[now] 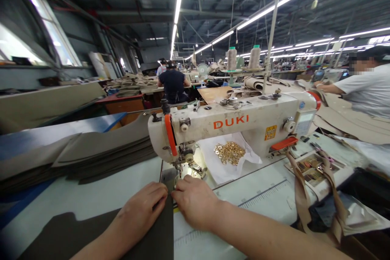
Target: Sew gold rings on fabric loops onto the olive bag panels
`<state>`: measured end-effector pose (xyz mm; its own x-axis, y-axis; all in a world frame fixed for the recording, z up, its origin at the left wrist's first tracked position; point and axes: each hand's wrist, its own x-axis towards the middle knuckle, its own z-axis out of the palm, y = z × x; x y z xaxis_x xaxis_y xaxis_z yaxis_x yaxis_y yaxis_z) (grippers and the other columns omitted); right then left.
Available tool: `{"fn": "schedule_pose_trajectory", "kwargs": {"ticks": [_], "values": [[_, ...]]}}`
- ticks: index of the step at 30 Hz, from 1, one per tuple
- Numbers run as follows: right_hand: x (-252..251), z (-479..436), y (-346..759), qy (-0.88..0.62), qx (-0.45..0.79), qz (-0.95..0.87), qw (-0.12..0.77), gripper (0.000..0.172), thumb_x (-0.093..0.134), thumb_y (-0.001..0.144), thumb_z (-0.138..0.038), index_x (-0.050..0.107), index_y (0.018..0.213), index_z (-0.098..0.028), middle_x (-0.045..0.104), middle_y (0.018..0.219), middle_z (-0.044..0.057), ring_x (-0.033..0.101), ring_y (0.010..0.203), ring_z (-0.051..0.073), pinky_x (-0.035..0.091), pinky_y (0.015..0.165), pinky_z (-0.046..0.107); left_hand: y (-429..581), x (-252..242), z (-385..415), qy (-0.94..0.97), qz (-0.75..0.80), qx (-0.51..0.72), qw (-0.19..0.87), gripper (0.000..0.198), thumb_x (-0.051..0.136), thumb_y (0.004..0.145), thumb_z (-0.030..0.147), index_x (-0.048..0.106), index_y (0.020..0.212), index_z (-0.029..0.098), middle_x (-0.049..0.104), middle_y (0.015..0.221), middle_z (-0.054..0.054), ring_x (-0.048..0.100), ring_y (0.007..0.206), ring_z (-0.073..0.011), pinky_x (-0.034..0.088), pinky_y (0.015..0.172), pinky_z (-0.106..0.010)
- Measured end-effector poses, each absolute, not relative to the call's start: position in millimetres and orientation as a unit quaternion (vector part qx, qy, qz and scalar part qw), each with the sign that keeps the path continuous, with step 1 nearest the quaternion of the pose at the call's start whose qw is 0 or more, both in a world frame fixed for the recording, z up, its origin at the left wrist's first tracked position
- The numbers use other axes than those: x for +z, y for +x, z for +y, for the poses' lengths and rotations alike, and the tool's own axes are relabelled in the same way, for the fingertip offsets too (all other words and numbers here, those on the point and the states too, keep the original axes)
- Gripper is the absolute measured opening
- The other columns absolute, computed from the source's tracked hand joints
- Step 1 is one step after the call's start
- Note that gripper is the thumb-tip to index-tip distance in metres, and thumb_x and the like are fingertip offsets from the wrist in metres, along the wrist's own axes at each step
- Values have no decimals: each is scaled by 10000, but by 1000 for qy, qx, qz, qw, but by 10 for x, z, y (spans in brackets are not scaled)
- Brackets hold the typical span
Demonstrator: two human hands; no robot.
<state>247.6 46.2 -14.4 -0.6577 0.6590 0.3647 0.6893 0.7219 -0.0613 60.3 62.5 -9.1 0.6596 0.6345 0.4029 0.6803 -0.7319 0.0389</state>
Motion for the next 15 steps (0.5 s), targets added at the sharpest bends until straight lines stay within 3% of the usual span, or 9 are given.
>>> {"fn": "schedule_pose_trajectory", "kwargs": {"ticks": [8, 12, 15], "values": [[3, 269, 2732, -242, -109, -956, 125, 150, 466, 942, -189, 605, 968, -140, 618, 887, 31, 496, 844, 189, 398, 720, 307, 598, -105, 662, -921, -334, -185, 80, 211, 450, 811, 20, 515, 702, 189, 575, 697, -15, 574, 671, -184, 509, 635, -311], [-79, 287, 2651, -240, -119, -953, 141, 124, 485, 931, -199, 595, 917, -144, 613, 947, 41, 506, 871, 188, 397, 748, 315, 593, -143, 654, -914, -333, -218, 82, 226, 397, 840, 35, 515, 725, 190, 582, 700, -17, 576, 663, -180, 503, 616, -304], [-179, 355, 2541, -265, -121, -939, 184, 151, 512, 920, -258, 572, 820, -162, 605, 873, 28, 511, 830, 184, 403, 744, 317, 583, -158, 646, -914, -327, -231, 69, 237, 378, 847, 38, 518, 731, 190, 587, 698, -16, 579, 658, -174, 501, 602, -291]]}}
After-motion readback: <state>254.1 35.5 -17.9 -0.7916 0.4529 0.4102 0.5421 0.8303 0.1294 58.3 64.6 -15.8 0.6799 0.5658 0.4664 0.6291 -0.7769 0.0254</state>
